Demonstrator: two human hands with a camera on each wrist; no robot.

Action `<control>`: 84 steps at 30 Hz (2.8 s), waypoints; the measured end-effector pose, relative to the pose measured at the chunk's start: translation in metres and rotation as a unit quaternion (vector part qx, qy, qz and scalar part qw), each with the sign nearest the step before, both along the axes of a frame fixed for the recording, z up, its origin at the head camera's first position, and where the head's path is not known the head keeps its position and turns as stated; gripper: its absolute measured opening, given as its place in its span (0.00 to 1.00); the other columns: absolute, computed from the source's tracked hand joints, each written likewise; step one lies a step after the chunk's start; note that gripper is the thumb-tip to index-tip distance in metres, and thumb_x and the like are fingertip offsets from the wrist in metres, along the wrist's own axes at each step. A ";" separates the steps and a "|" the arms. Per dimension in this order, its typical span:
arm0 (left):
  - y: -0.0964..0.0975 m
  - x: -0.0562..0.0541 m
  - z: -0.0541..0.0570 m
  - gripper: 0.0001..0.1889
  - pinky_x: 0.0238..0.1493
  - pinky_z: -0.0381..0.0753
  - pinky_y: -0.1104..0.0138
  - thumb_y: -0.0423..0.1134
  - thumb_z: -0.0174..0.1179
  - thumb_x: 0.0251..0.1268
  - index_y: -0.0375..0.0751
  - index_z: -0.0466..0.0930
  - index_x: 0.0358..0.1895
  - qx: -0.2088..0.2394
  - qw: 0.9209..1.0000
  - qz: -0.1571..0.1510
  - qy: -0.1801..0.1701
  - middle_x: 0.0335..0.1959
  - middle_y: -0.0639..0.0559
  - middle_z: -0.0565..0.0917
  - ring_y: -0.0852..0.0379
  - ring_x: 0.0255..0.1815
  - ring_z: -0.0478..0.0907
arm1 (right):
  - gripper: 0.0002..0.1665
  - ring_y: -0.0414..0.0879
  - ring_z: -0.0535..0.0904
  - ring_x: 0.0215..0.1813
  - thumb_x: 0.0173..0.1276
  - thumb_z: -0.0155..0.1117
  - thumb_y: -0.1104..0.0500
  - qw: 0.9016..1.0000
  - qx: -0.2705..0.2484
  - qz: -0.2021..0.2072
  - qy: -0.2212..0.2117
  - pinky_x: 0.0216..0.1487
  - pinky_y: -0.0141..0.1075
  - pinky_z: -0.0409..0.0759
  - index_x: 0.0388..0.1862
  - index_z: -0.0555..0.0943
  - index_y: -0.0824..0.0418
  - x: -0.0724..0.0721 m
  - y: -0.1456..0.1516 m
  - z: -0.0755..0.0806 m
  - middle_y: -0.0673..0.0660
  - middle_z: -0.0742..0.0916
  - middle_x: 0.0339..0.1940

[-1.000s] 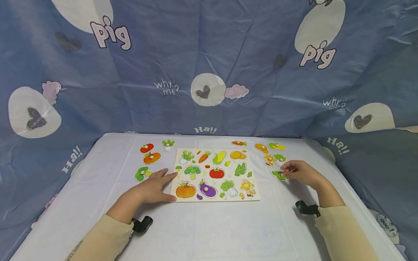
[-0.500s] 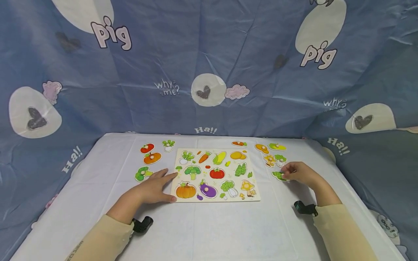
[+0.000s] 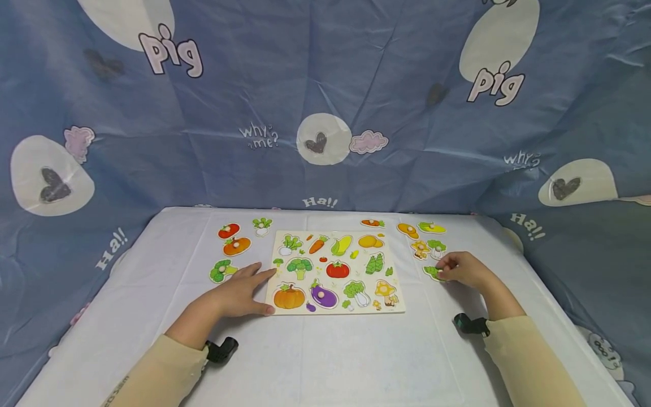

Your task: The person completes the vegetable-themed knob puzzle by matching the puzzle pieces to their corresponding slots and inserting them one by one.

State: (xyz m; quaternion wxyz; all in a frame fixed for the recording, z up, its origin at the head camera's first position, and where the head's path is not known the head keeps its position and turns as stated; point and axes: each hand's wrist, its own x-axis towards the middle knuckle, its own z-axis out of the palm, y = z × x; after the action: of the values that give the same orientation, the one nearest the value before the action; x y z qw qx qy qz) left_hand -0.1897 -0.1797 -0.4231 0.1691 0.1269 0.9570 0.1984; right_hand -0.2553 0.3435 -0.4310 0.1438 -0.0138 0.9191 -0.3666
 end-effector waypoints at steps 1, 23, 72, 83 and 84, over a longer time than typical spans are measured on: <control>0.000 0.000 0.000 0.50 0.68 0.58 0.32 0.58 0.75 0.50 0.47 0.63 0.77 0.000 1.000 0.000 0.000 0.78 0.31 0.55 0.29 0.77 0.50 | 0.15 0.45 0.71 0.36 0.60 0.74 0.65 1.000 0.001 -0.001 -0.001 0.36 0.35 0.70 0.43 0.81 0.70 0.000 -0.001 0.000 0.52 0.77 0.31; 0.000 0.000 0.000 0.51 0.66 0.58 0.30 0.59 0.75 0.48 0.48 0.64 0.77 0.002 1.000 0.001 0.004 0.78 0.31 0.55 0.28 0.76 0.50 | 0.10 0.44 0.74 0.35 0.62 0.73 0.64 1.000 0.017 0.012 0.006 0.35 0.35 0.74 0.41 0.84 0.68 0.003 -0.006 0.005 0.53 0.82 0.32; -0.001 0.000 -0.004 0.51 0.67 0.58 0.31 0.58 0.75 0.48 0.48 0.64 0.77 -0.001 1.000 0.001 0.008 0.77 0.31 0.56 0.28 0.76 0.51 | 0.09 0.48 0.73 0.37 0.63 0.72 0.66 0.982 -0.054 0.170 0.063 0.37 0.34 0.74 0.42 0.85 0.64 -0.015 -0.085 0.022 0.55 0.83 0.36; -0.002 -0.002 -0.003 0.50 0.67 0.58 0.31 0.60 0.74 0.49 0.48 0.63 0.77 0.000 1.000 -0.007 0.009 0.77 0.31 0.55 0.28 0.76 0.51 | 0.07 0.48 0.75 0.39 0.65 0.71 0.67 0.977 -0.065 0.197 0.039 0.40 0.36 0.77 0.42 0.85 0.64 -0.029 -0.104 0.019 0.55 0.84 0.36; -0.002 -0.002 -0.003 0.50 0.67 0.58 0.31 0.60 0.74 0.49 0.48 0.64 0.77 0.001 1.000 -0.006 0.008 0.77 0.31 0.55 0.28 0.76 0.51 | 0.06 0.48 0.75 0.39 0.65 0.70 0.67 0.977 -0.063 0.200 0.038 0.40 0.36 0.77 0.41 0.85 0.63 -0.031 -0.105 0.018 0.55 0.84 0.36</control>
State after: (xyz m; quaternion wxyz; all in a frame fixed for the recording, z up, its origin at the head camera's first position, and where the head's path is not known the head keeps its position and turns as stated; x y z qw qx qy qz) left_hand -0.1913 -0.1819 -0.4261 0.1621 0.1340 0.9576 0.1970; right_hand -0.2863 0.2380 -0.4125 0.1777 -0.2204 0.8776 -0.3869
